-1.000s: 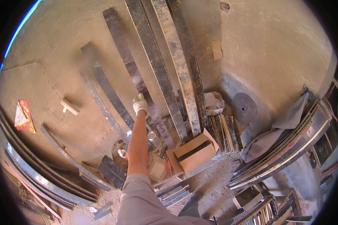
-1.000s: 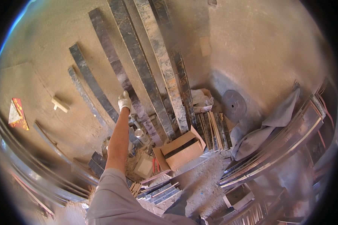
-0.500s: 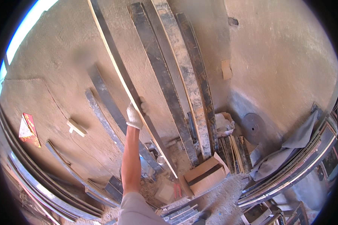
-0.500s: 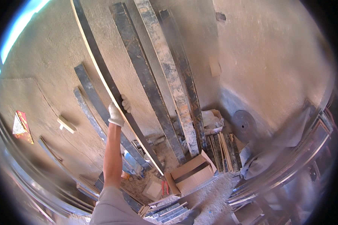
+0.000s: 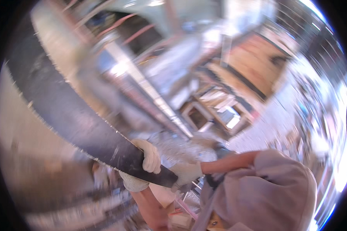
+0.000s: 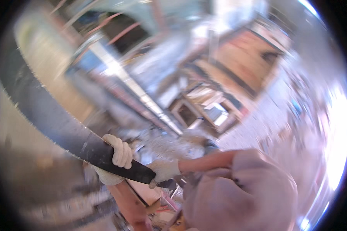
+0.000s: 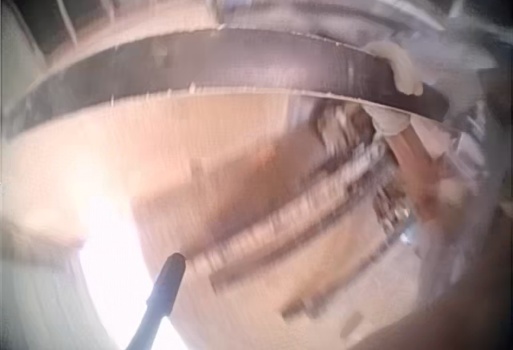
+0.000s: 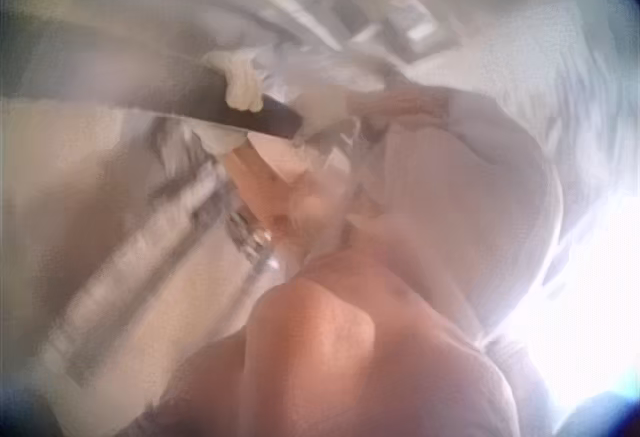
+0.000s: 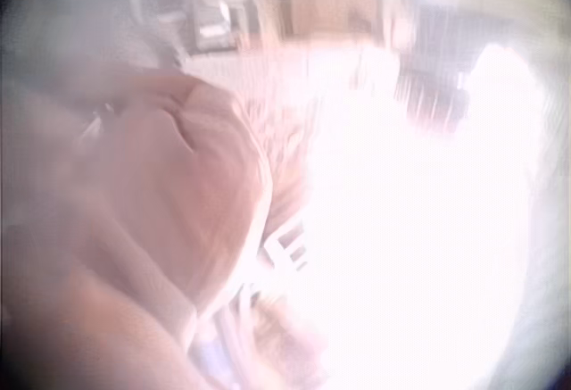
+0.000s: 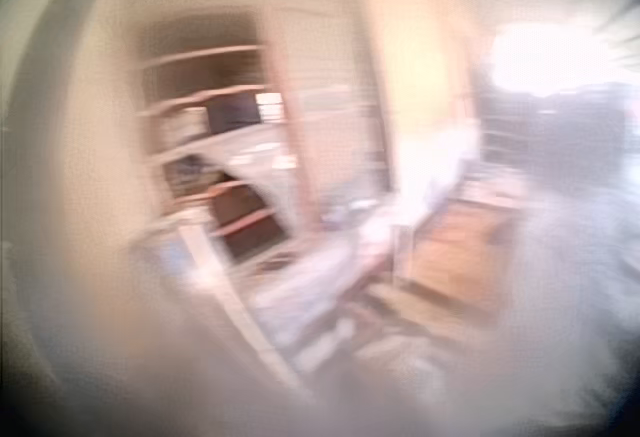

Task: The person assembles a wooden frame by positioning planks and using a nail gun to fasten them together. They repeatedly pick up pieces, align them, and drive nails into the joints.

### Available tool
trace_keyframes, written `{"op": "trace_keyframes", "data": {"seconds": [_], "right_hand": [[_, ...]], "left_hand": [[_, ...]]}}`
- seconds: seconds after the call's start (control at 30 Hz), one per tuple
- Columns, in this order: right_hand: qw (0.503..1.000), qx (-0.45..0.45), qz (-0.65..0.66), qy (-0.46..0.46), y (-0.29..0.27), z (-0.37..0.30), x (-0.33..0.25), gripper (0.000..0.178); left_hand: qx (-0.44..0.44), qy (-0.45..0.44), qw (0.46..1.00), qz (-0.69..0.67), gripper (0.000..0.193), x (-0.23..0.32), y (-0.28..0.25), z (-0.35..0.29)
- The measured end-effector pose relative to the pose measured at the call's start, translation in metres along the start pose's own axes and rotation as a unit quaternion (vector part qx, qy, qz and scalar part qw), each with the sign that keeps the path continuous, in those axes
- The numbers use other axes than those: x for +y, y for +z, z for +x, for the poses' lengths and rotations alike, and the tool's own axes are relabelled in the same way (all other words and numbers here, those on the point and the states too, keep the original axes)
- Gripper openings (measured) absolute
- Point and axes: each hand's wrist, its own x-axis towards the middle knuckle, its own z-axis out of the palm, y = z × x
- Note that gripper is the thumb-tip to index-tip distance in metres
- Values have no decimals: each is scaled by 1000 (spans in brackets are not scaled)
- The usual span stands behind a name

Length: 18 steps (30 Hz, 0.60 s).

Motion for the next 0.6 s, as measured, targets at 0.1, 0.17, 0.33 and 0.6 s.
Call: {"op": "trace_keyframes", "data": {"seconds": [0.1, 0.17, 0.33, 0.6], "right_hand": [[970, 191, 80, 125, -25, -70, 72, 48], [889, 382, 224, 116, -48, -91, 97, 39], [698, 621, 357, -23, -143, -116, 180, 17], [556, 622, 541, 106, -223, -182, 327, 27]], "left_hand": [[284, 29, 917, 278, 61, -115, -12, 53], [288, 28, 868, 403, 57, -183, -34, 59], [208, -304, 691, 622, 48, -315, -60, -75], [262, -291, 556, 733, 39, -364, -84, 28]]}}
